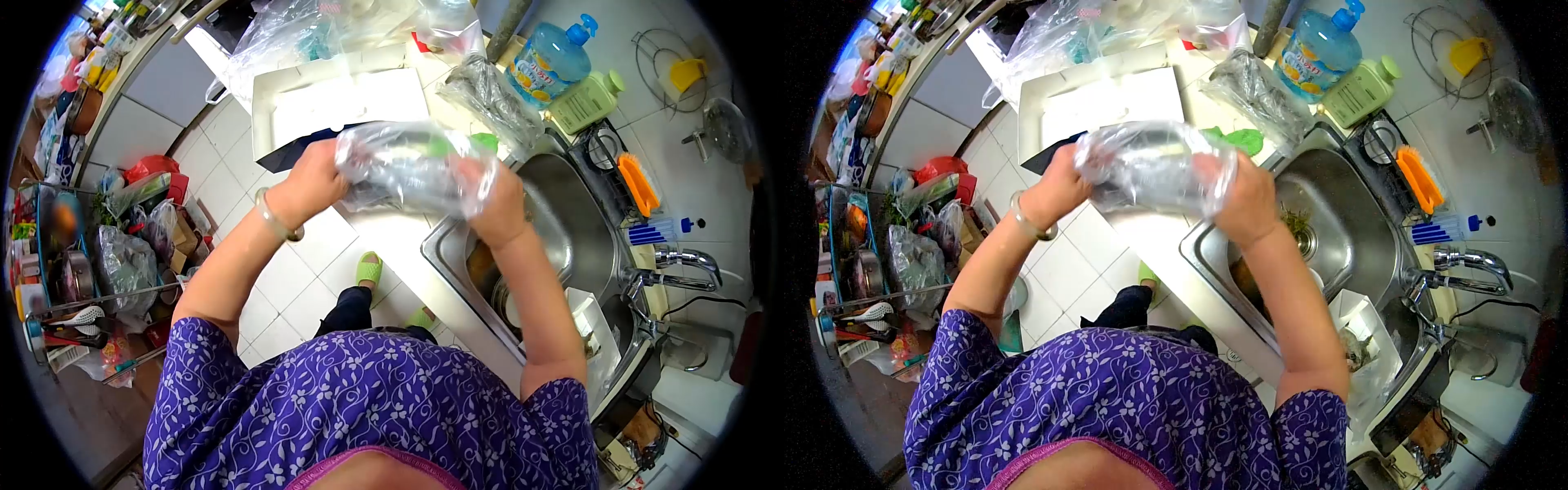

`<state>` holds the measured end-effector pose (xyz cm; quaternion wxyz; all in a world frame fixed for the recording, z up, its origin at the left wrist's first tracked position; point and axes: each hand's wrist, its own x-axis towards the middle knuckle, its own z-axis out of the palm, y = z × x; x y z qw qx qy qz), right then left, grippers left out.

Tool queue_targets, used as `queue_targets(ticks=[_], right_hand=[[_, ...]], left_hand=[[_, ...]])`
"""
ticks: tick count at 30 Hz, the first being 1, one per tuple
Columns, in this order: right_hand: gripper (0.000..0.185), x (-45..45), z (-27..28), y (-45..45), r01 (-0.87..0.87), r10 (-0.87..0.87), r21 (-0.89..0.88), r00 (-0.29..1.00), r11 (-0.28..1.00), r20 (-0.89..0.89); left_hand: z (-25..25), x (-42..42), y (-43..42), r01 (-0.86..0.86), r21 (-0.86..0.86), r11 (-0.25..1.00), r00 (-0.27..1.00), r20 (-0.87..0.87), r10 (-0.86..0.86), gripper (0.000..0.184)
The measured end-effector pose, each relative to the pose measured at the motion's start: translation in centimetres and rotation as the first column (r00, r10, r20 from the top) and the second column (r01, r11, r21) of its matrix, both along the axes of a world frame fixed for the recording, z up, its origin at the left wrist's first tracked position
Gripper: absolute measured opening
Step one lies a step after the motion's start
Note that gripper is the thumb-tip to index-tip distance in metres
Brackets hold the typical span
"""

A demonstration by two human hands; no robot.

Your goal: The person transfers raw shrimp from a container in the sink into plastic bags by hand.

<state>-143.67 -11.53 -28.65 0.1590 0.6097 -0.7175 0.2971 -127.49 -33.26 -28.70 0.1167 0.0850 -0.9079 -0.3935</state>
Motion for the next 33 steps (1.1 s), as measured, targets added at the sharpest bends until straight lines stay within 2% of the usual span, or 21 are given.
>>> queue_targets(ticks=[2, 4, 5, 7, 9, 10, 11, 13, 15, 17, 18, 19, 21, 22, 24, 25, 26, 28, 30, 32, 33], right_hand=[[0.025, 0.8, -2.4, 1.7, 0.029, -0.028, -0.013, 0.998, 1.000, 0.050], [0.028, 1.2, -5.7, 3.1, -0.089, 0.076, 0.058, 0.979, 0.994, 0.186], [0.028, 1.9, -5.6, 3.3, -0.096, 0.084, 0.055, 0.979, 0.994, 0.187], [0.038, 4.1, -4.8, 4.6, -0.113, 0.093, 0.036, 0.933, 0.993, 0.348], [0.040, 4.7, -3.4, 5.3, -0.120, 0.078, 0.077, 0.908, 0.990, 0.411], [0.042, 4.6, -2.9, 5.3, -0.138, 0.071, 0.111, 0.883, 0.984, 0.464], [0.044, 4.9, -3.0, 5.7, -0.141, 0.059, 0.101, 0.820, 0.985, 0.569], [0.043, 4.7, -2.9, 6.1, -0.207, 0.120, 0.115, 0.850, 0.971, 0.512], [0.041, 4.8, -2.3, 6.2, -0.265, 0.178, 0.134, 0.871, 0.955, 0.457], [0.036, 4.5, -1.0, 6.1, -0.090, -0.007, 0.310, 0.954, 0.946, 0.300], [0.036, 4.3, -0.5, 5.6, -0.091, -0.006, 0.310, 0.955, 0.947, 0.298], [0.033, 4.1, -0.2, 4.8, 0.007, -0.102, 0.337, 0.958, 0.942, 0.267], [0.031, 3.3, -0.4, 3.5, 0.156, -0.226, 0.402, 0.965, 0.902, 0.133], [0.031, 2.6, -1.1, 3.0, 0.155, -0.226, 0.403, 0.965, 0.902, 0.134], [0.031, 0.9, -3.5, 2.5, 0.132, -0.166, 0.216, 0.975, 0.967, 0.146], [0.037, -0.3, -5.7, 2.4, 0.080, -0.227, 0.357, 0.891, 0.931, 0.393], [0.037, -0.6, -5.0, 2.1, 0.077, -0.223, 0.355, 0.891, 0.932, 0.394], [0.040, -1.0, -3.0, 1.6, -0.093, -0.424, 0.524, 0.476, 0.847, 0.770], [0.043, -1.6, -4.5, 1.9, -0.098, -0.389, 0.505, 0.517, 0.858, 0.762], [0.040, -1.8, -6.4, 2.0, -0.263, -0.325, 0.526, 0.546, 0.809, 0.772], [0.039, -1.8, -6.9, 2.2, -0.291, -0.330, 0.515, 0.501, 0.806, 0.800]], left_hand=[[-1.5, 1.8, 0.3, 0.094, -0.168, 0.981, 0.982, -0.145, -0.119, 0.027], [-4.0, 3.9, 1.5, 0.166, -0.238, 0.957, 0.974, -0.114, -0.197, 0.036], [-4.4, 5.1, 2.2, 0.153, -0.188, 0.970, 0.979, -0.105, -0.175, 0.035], [-4.9, 7.4, 3.7, 0.158, -0.111, 0.981, 0.983, -0.073, -0.167, 0.034], [-4.8, 8.3, 4.1, 0.153, -0.183, 0.971, 0.986, -0.036, -0.162, 0.037], [-4.4, 8.3, 4.8, 0.111, -0.099, 0.989, 0.992, -0.043, -0.115, 0.045], [-3.8, 8.5, 4.9, 0.124, -0.167, 0.978, 0.991, -0.027, -0.130, 0.047], [-3.6, 8.9, 5.3, 0.134, -0.229, 0.964, 0.990, -0.008, -0.140, 0.050], [-4.0, 9.2, 5.4, 0.094, -0.101, 0.990, 0.994, -0.046, -0.099, 0.046], [-5.0, 9.3, 5.4, 0.076, -0.087, 0.993, 0.996, -0.028, -0.079, 0.040], [-5.2, 9.4, 5.4, 0.052, -0.076, 0.996, 0.999, -0.009, -0.053, 0.035], [-5.3, 9.1, 5.4, 0.046, -0.078, 0.996, 0.999, -0.010, -0.047, 0.035], [-5.3, 7.7, 5.6, -0.290, 0.249, 0.924, 0.954, 0.153, 0.258, 0.024], [-5.1, 7.3, 5.3, -0.291, 0.250, 0.924, 0.954, 0.155, 0.258, 0.024], [-4.6, 6.2, 4.6, -0.327, 0.004, 0.945, 0.933, 0.157, 0.323, 0.020], [-5.4, 6.1, 4.0, -0.317, -0.058, 0.947, 0.945, 0.071, 0.320, 0.021], [-5.5, 6.1, 3.5, -0.320, -0.061, 0.946, 0.944, 0.072, 0.323, 0.021], [-5.6, 6.0, 2.8, -0.327, 0.032, 0.945, 0.923, 0.228, 0.311, 0.020], [-6.0, 5.7, 2.3, -0.282, -0.047, 0.958, 0.910, 0.302, 0.283, 0.021], [-6.2, 5.4, 2.1, -0.437, 0.332, 0.836, 0.777, 0.608, 0.165, 0.020], [-6.8, 5.6, 1.9, -0.442, 0.331, 0.834, 0.776, 0.607, 0.171, 0.020]])
